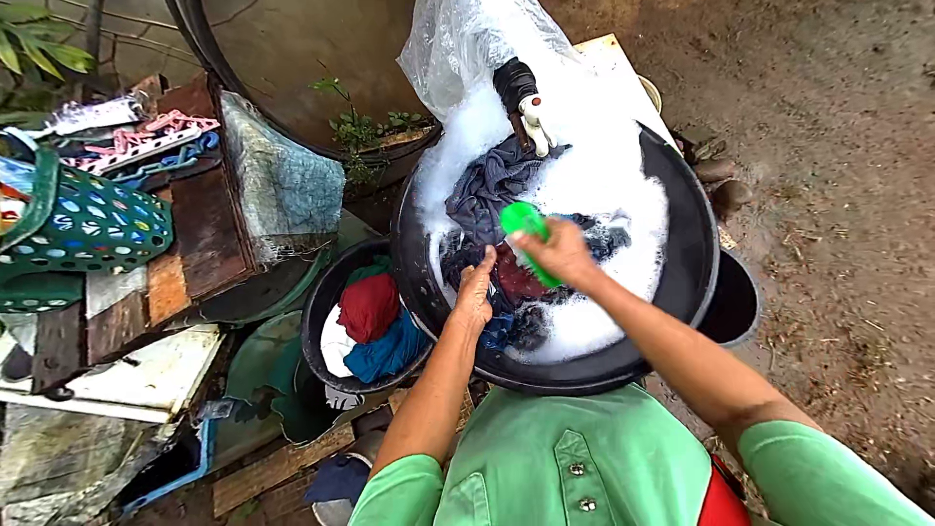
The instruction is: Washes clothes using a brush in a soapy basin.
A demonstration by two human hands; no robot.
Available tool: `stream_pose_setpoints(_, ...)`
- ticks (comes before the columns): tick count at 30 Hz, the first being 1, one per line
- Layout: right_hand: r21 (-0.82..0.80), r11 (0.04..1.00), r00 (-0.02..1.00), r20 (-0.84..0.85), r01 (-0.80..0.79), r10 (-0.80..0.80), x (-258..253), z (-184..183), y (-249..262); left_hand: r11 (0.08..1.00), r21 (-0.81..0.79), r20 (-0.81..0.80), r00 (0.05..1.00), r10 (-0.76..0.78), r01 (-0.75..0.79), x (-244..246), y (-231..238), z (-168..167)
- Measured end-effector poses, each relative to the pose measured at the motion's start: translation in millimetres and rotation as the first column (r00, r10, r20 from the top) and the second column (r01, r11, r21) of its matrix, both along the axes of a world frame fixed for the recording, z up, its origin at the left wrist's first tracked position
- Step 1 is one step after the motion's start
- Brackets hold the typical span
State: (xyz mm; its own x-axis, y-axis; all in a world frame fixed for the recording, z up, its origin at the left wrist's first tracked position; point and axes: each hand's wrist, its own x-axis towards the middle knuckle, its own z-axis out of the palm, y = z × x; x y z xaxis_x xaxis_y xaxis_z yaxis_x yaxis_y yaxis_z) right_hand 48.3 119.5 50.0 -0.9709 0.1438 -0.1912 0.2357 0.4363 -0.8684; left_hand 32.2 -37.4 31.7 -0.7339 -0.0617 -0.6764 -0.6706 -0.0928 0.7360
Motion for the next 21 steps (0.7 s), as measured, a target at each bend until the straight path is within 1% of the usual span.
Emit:
stream_pose_setpoints(1, 0.072, 0.992, 0.995, 0.013, -0.101, 0.100, -3, -12, -21, 0.998, -0.012, -0.015, 0.998, 0.063, -0.064, 1, 1, 2)
stream_pose_setpoints(2, 0.152, 0.973, 0.984, 0.072, -0.174, 0.164, -8, -30, -29, 0.993, -0.015, -0.045, 0.992, 0.116, -0.117, 0, -4, 4)
stream_pose_setpoints(3, 0.226, 0.952, 0.973, 0.149, -0.207, 0.176, -13, -51, -21, 0.990, -0.003, -0.084, 0.987, 0.140, -0.141, 0, -15, 8)
stream_pose_setpoints(4, 0.269, 0.942, 0.963, 0.230, -0.200, 0.138, -19, -64, -2, 0.988, 0.008, -0.118, 0.981, 0.153, -0.153, -1, -28, 15)
stream_pose_setpoints(6, 0.362, 0.925, 0.958, 0.286, -0.117, 0.010, -26, -77, 44, 0.984, 0.033, -0.168, 0.970, 0.176, -0.173, 3, -45, 31)
stream_pose_setpoints(8, 0.430, 0.903, 0.943, 0.300, -0.001, -0.142, -24, -73, 82, 0.978, 0.098, -0.244, 0.948, 0.205, -0.186, 8, -53, 39)
stream_pose_setpoints(9, 0.432, 0.899, 0.931, 0.293, 0.074, -0.218, -25, -69, 97, 0.980, 0.119, -0.297, 0.936, 0.187, -0.158, 7, -56, 40)
stream_pose_setpoints(10, 0.406, 0.901, 0.915, 0.285, 0.156, -0.286, -24, -67, 107, 0.987, 0.114, -0.350, 0.925, 0.145, -0.111, 6, -59, 37)
stream_pose_setpoints(11, 0.338, 0.909, 0.901, 0.268, 0.244, -0.341, -23, -65, 111, 0.995, 0.090, -0.389, 0.917, 0.083, -0.051, 4, -63, 31)
stream_pose_setpoints(12, 0.231, 0.919, 0.891, 0.257, 0.321, -0.376, -21, -65, 110, 0.999, 0.053, -0.402, 0.915, 0.014, 0.008, 2, -64, 24)
stream_pose_setpoints(13, 0.095, 0.927, 0.887, 0.267, 0.364, -0.376, -18, -68, 104, 0.998, 0.020, -0.394, 0.918, -0.048, 0.061, 1, -63, 19)
stream_pose_setpoints(14, -0.040, 0.927, 0.889, 0.302, 0.372, -0.343, -16, -69, 95, 0.995, -0.005, -0.382, 0.919, -0.095, 0.101, 0, -59, 17)
stream_pose_setpoints(15, -0.138, 0.919, 0.886, 0.352, 0.369, -0.302, -16, -70, 87, 0.992, -0.016, -0.375, 0.919, -0.123, 0.127, -1, -55, 19)
stream_pose_setpoints(16, -0.186, 0.911, 0.877, 0.394, 0.368, -0.274, -16, -69, 81, 0.991, -0.023, -0.377, 0.917, -0.131, 0.132, -2, -51, 22)
stream_pose_setpoints(18, -0.196, 0.905, 0.869, 0.412, 0.379, -0.274, -18, -59, 79, 0.995, -0.025, -0.424, 0.900, -0.099, 0.097, -5, -50, 35)
stream_pose_setpoints(19, -0.195, 0.897, 0.874, 0.380, 0.396, -0.303, -19, -47, 83, 0.997, -0.024, -0.463, 0.883, -0.074, 0.070, -6, -52, 43)
stream_pose_setpoints(21, -0.254, 0.856, 0.885, 0.254, 0.450, -0.390, -13, -16, 98, 0.998, -0.055, -0.552, 0.833, -0.045, 0.018, -8, -61, 54)
